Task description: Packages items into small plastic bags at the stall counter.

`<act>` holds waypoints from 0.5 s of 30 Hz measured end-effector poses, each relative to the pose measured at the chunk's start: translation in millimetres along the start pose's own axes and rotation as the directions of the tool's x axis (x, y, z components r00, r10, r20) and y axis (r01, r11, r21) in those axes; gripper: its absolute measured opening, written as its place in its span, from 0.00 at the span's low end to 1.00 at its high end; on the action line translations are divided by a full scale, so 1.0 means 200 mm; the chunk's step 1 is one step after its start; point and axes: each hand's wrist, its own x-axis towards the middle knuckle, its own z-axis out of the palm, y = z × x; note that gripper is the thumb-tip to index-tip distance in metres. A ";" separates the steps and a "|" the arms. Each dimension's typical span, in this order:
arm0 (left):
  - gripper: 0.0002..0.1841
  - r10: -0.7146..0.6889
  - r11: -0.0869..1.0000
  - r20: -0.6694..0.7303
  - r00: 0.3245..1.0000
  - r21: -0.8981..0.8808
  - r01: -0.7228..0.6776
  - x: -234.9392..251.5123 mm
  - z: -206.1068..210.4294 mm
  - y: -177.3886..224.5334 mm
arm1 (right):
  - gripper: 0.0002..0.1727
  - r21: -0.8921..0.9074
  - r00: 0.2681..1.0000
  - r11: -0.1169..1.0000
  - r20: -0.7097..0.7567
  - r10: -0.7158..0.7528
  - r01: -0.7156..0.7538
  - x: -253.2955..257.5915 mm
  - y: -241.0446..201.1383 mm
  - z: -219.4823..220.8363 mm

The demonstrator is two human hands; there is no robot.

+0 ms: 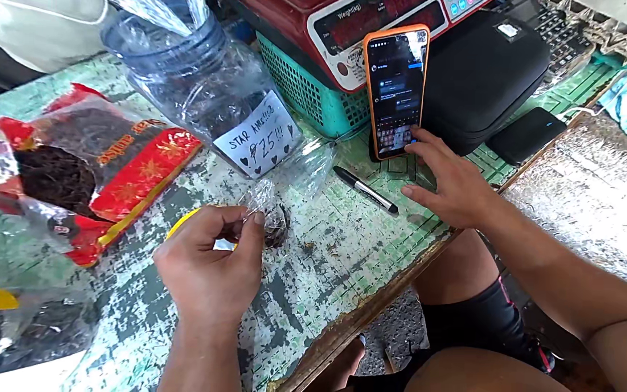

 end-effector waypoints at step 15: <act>0.13 0.003 1.000 -0.026 1.000 -0.011 -0.003 0.00 0.00 0.01 | 0.40 0.031 0.998 0.999 -0.055 0.013 -0.012 0.00 0.01 0.03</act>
